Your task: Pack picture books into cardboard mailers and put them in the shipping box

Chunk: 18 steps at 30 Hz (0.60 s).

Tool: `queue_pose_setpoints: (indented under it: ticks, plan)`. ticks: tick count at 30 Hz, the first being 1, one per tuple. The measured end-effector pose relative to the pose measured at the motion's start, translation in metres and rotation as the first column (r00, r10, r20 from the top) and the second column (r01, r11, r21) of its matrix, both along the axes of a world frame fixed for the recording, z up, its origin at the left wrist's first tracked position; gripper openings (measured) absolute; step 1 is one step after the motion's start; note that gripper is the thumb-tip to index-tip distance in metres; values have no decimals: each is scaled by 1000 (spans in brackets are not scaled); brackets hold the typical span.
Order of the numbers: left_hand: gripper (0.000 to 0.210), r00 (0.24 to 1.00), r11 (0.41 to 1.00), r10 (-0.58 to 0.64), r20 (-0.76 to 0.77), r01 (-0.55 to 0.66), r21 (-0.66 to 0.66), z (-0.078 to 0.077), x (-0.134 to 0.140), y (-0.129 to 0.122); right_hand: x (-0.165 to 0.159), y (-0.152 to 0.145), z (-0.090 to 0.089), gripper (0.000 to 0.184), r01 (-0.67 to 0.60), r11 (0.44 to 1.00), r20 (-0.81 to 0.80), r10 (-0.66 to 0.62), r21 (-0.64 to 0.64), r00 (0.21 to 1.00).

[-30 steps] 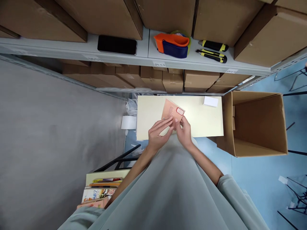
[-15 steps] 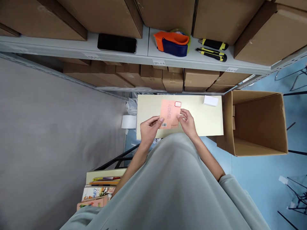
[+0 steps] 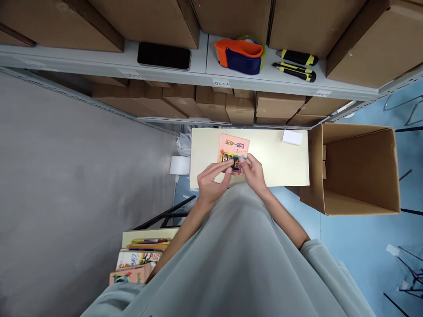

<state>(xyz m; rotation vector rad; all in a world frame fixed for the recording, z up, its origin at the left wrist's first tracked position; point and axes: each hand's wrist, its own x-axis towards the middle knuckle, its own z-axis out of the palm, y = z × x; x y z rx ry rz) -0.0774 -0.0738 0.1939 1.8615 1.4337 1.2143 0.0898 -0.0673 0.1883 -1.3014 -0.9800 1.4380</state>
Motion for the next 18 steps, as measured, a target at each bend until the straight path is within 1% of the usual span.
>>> queue_pose_setpoints:
  ticks: [2, 3, 4, 6, 8, 10, 12, 15, 18]
  plan:
    - [28, 994, 992, 96, 56, -91, -90, -2, -12, 6, 10, 0, 2, 62, -37, 999, 4, 37, -15, 999]
    - [34, 987, 980, 122, 101, -104, -169, -4, -18, 10, 14, 0, 2, 61, -57, 998, 5, 57, -21, 998]
    - [40, 979, 961, 125, 163, -79, -264, -8, -24, 13, 18, 0, 3, 61, -71, 997, 4, 71, -23, 997]
    - [51, 946, 900, 92, 312, 55, -432, -18, -33, 19, 24, -1, 3, 60, -91, 996, 3, 91, -17, 996]
    - [56, 907, 848, 69, 415, 166, -503, -26, -37, 21, 26, 0, 1, 60, -107, 994, 5, 107, -13, 994]
    - [56, 900, 844, 66, 432, 181, -506, -30, -40, 20, 27, 0, 0, 61, -124, 992, 12, 124, -8, 992]
    - [51, 914, 866, 74, 400, 139, -479, -29, -42, 18, 27, 1, 1, 59, -141, 990, 31, 140, 6, 990]
    - [34, 941, 917, 83, 329, 58, -394, -21, -48, 15, 26, 1, 9, 43, -170, 983, 116, 162, 66, 980]
    - [18, 963, 967, 31, 269, 39, -252, -14, -60, 17, 22, 2, 19, 26, -214, 965, 208, 181, 153, 961]
